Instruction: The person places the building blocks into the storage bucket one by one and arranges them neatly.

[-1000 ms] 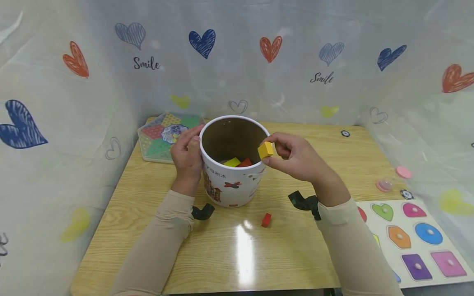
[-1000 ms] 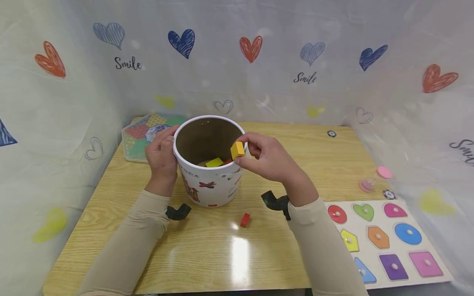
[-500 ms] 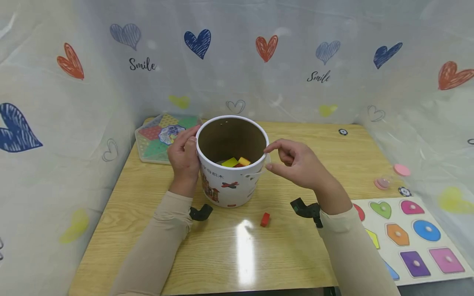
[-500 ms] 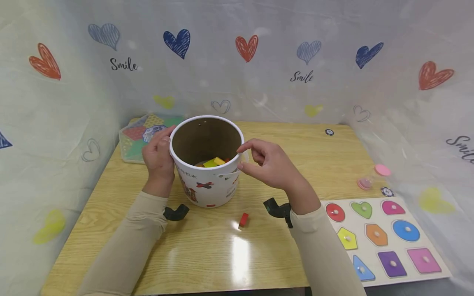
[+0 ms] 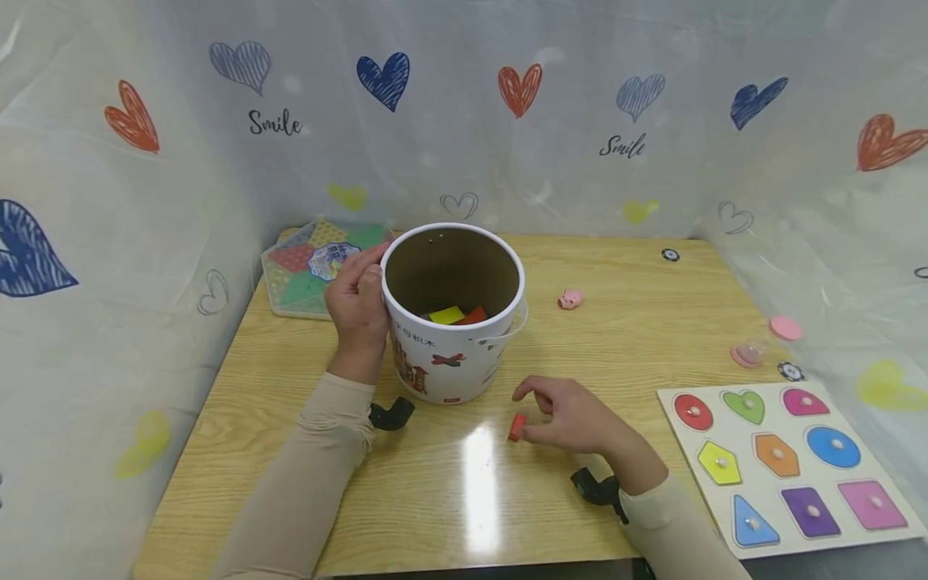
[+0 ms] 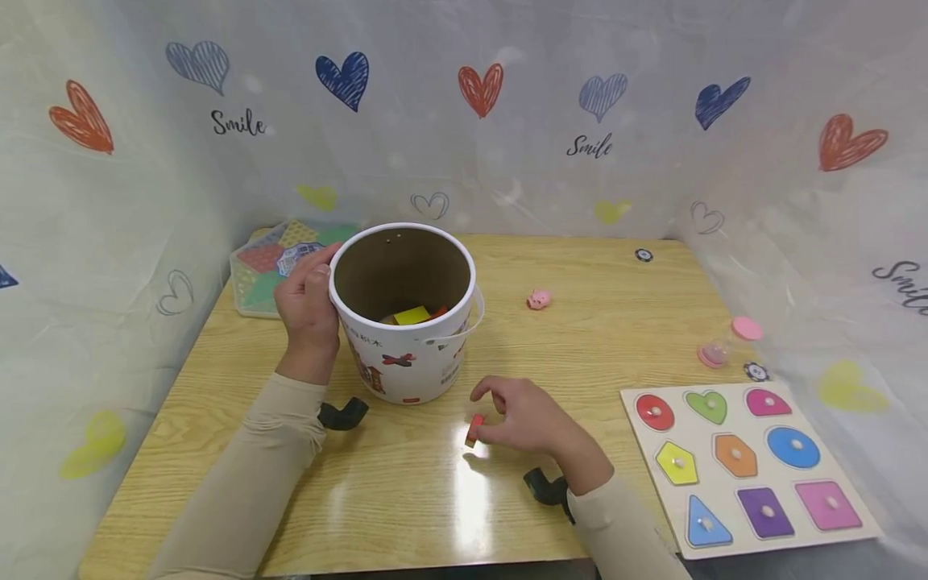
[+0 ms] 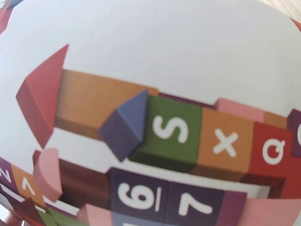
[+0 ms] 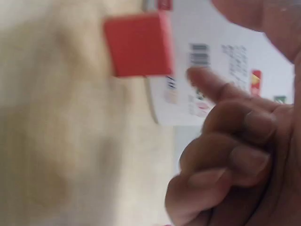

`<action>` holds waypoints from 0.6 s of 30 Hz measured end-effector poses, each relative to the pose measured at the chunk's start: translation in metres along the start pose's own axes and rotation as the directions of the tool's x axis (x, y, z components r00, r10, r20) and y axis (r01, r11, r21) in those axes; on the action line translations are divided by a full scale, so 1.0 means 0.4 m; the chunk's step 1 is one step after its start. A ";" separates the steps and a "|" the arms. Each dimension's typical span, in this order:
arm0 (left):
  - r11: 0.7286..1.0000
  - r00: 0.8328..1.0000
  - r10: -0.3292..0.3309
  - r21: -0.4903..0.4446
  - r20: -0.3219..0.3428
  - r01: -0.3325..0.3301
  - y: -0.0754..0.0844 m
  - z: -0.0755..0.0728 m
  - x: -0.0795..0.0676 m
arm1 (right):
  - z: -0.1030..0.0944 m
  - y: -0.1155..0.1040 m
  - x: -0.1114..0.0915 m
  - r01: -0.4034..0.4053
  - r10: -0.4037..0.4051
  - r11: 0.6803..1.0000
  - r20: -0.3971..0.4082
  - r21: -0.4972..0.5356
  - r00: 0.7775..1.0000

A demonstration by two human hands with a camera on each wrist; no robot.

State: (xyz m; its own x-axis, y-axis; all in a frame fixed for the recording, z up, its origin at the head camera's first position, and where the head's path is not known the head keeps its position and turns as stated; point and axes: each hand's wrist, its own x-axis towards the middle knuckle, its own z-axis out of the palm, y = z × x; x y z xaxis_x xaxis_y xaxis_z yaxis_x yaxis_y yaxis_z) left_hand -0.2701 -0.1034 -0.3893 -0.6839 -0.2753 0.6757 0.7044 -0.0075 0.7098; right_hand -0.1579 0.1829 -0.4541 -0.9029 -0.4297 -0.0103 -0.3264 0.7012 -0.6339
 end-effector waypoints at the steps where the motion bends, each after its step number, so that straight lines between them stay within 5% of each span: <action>1: 1.000 1.000 0.001 -0.001 0.001 -0.001 0.000 0.000 0.000 | 0.017 0.006 -0.005 -0.031 0.032 0.999 0.015 -0.034 0.999; 10: 1.000 1.000 -0.024 0.010 0.002 0.024 -0.001 0.000 -0.002 | 0.059 0.010 -0.015 -0.159 0.158 0.977 -0.017 -0.142 0.987; 18: 0.999 1.000 -0.028 0.022 0.004 0.028 0.004 -0.003 -0.003 | 0.015 -0.011 -0.008 -0.115 0.108 0.989 -0.078 -0.091 0.991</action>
State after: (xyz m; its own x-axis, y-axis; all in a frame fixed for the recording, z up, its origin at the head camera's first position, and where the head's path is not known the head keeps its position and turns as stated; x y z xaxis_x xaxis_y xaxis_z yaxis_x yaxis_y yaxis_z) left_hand -0.2680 -0.1042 -0.3893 -0.7039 -0.2711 0.6566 0.6808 0.0062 0.7324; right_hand -0.1517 0.1779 -0.4559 -0.9520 -0.3057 -0.0182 -0.2447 0.7950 -0.5551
